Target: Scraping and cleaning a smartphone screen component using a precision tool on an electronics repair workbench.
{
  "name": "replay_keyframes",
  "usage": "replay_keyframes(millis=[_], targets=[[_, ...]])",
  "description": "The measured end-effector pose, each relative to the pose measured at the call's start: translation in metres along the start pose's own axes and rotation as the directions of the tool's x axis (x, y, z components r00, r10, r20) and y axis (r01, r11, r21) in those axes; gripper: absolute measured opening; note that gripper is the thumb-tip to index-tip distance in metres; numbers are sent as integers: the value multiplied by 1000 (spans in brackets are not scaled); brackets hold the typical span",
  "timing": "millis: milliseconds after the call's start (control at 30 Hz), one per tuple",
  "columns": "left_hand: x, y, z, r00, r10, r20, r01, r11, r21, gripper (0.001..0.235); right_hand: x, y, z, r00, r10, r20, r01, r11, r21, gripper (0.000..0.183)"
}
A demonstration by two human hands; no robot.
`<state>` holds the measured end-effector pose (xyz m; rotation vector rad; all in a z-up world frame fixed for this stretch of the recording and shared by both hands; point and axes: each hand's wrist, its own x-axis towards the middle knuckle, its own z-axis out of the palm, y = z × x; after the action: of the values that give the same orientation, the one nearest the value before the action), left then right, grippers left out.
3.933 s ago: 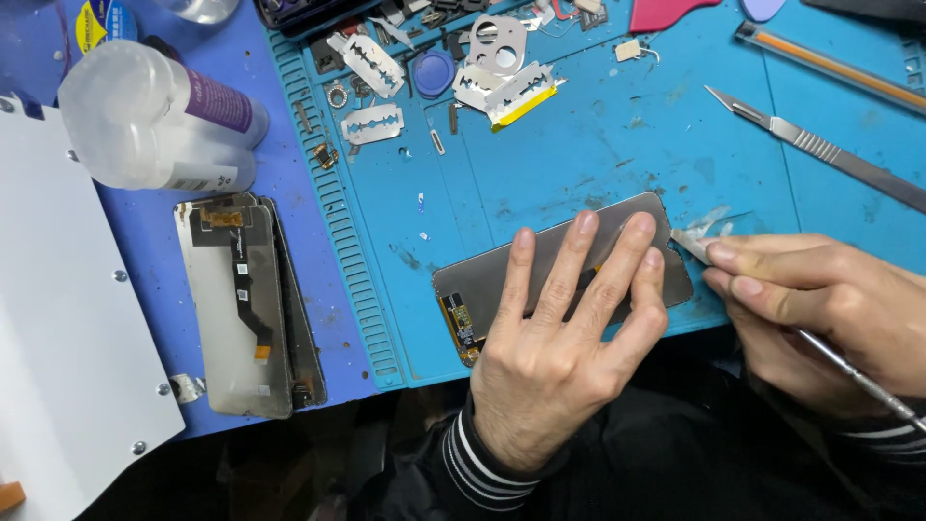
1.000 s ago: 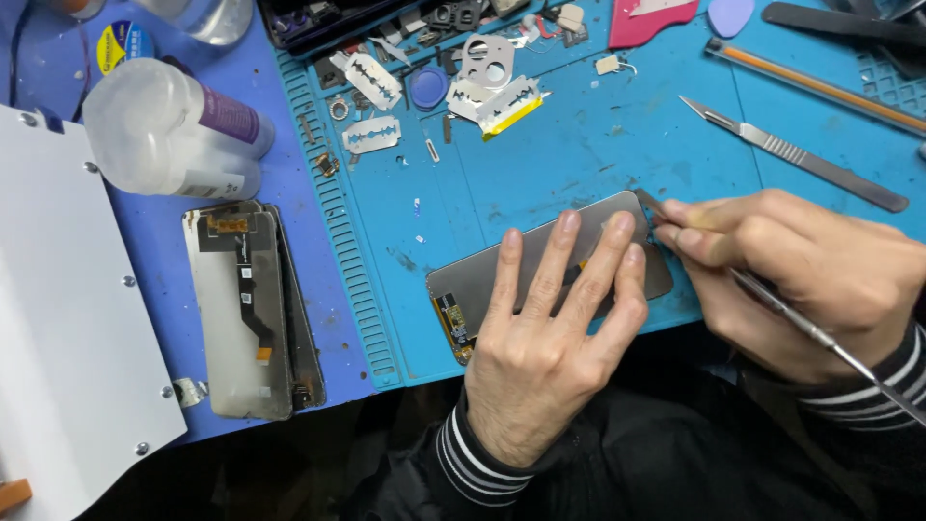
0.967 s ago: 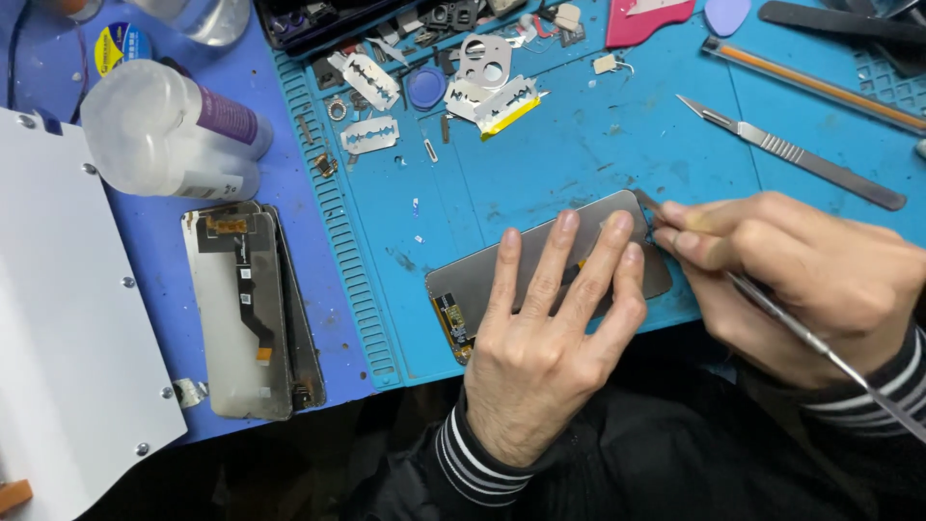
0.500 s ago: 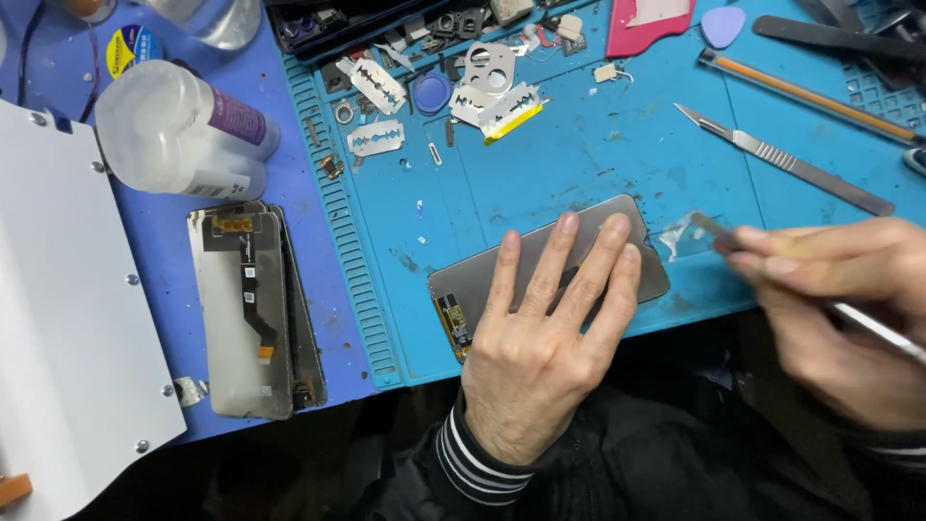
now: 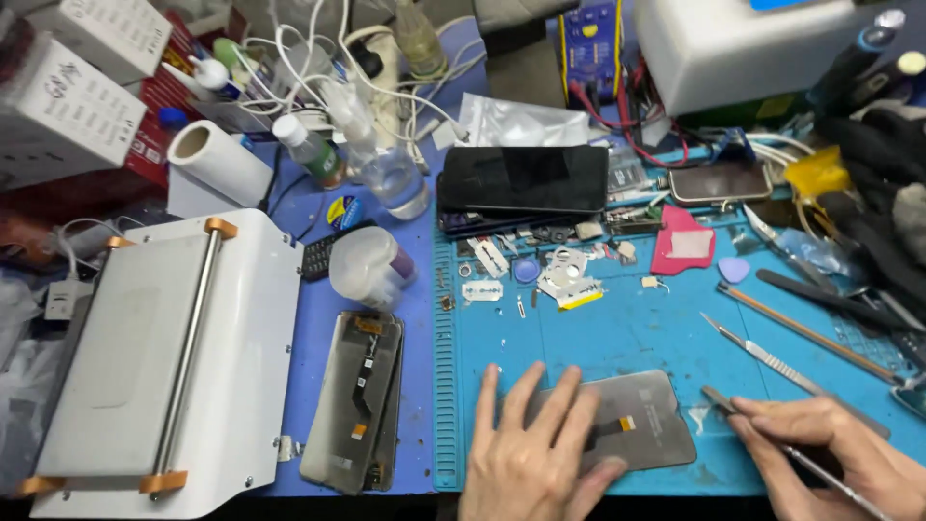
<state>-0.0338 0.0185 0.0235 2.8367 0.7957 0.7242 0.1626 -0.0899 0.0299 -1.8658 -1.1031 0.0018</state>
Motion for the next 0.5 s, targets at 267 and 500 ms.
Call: replay_keyframes(millis=[267,500], targets=[[6,-7,-5,965,-135,224,152,986,-63,74,1,-3,-2,1000,-18,12,18,1000,-19,14],[30,-8,-13,920,-152,361,206,972,-114,92,1,-9,-3,998,60,-5,-60,998,-28,14]])
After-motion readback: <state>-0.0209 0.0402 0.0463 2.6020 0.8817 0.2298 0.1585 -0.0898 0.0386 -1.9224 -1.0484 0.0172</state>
